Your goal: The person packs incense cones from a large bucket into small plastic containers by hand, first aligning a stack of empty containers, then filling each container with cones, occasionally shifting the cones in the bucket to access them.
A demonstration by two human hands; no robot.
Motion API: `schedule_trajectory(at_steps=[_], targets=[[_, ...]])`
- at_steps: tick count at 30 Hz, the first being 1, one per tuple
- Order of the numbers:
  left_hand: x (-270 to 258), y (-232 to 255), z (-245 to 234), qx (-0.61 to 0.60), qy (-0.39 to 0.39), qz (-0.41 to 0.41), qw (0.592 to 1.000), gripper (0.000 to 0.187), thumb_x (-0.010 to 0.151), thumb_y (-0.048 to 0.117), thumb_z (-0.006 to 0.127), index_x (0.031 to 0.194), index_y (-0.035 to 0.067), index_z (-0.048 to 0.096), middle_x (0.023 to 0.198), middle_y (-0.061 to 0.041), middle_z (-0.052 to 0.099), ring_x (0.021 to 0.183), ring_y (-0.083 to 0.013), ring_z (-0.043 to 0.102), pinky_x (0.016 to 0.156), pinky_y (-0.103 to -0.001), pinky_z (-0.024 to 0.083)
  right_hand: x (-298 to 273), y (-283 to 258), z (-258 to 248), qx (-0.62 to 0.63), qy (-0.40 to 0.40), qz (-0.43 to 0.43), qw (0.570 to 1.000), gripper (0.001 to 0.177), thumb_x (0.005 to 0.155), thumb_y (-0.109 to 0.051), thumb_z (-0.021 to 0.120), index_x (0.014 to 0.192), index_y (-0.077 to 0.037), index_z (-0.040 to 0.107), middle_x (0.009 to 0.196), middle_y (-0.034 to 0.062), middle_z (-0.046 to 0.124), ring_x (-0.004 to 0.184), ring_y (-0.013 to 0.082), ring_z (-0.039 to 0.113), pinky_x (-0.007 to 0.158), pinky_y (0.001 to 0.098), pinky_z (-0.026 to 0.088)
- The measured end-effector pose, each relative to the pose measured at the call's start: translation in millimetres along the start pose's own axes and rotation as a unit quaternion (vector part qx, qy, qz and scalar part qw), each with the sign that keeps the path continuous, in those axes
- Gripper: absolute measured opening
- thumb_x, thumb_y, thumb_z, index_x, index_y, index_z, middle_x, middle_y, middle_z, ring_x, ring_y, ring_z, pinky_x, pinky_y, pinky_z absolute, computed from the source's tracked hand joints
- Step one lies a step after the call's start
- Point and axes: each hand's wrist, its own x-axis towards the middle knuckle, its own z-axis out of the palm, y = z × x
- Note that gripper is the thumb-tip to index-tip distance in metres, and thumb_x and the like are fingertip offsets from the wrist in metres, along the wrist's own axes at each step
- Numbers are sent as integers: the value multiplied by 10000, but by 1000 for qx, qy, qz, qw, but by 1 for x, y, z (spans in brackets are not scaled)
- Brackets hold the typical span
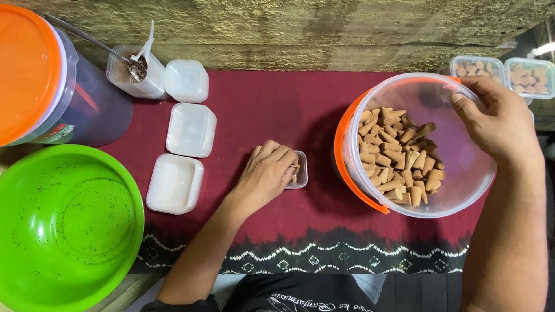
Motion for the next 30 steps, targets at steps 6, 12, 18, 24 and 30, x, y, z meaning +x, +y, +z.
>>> schedule_trajectory(at_steps=[6,12,18,24,30], targets=[[-2,-2,8,6,7,4,1000,133,856,83,689,987,74,668,1074,-50,584,930,-225,506,876,-371,437,1,6,2,5,2,-2,1000,304,1098,-25,675,1387,70,670,1147,207,699,960,277,652,794,373,512],[5,-8,-19,-49,26,-48,997,128,855,78,722,983,70,708,1010,-50,652,913,-217,576,883,-361,486,0,3,-1,-6,-5,3,1000,306,1099,-48,666,1389,48,677,1125,191,701,918,277,640,765,384,505],[57,44,-83,-52,117,86,988,138,874,-21,680,998,38,680,979,-73,650,862,-229,590,831,-358,481,3,1,-2,-25,-8,4,1000,326,1082,-112,683,1378,25,679,1159,215,716,946,319,679,762,433,539],[129,76,-40,51,-27,252,966,182,921,268,713,990,116,641,1004,-59,645,935,-261,620,836,-402,499,6,15,-1,-1,14,-67,998,346,1021,-82,659,1334,62,684,1140,229,720,934,358,669,801,436,525],[190,97,14,218,-246,209,921,78,777,175,718,794,127,777,817,-107,763,761,-311,702,787,-472,503,5,13,-3,24,15,-63,998,328,975,-81,649,1272,52,693,1109,212,732,912,348,682,794,433,535]])
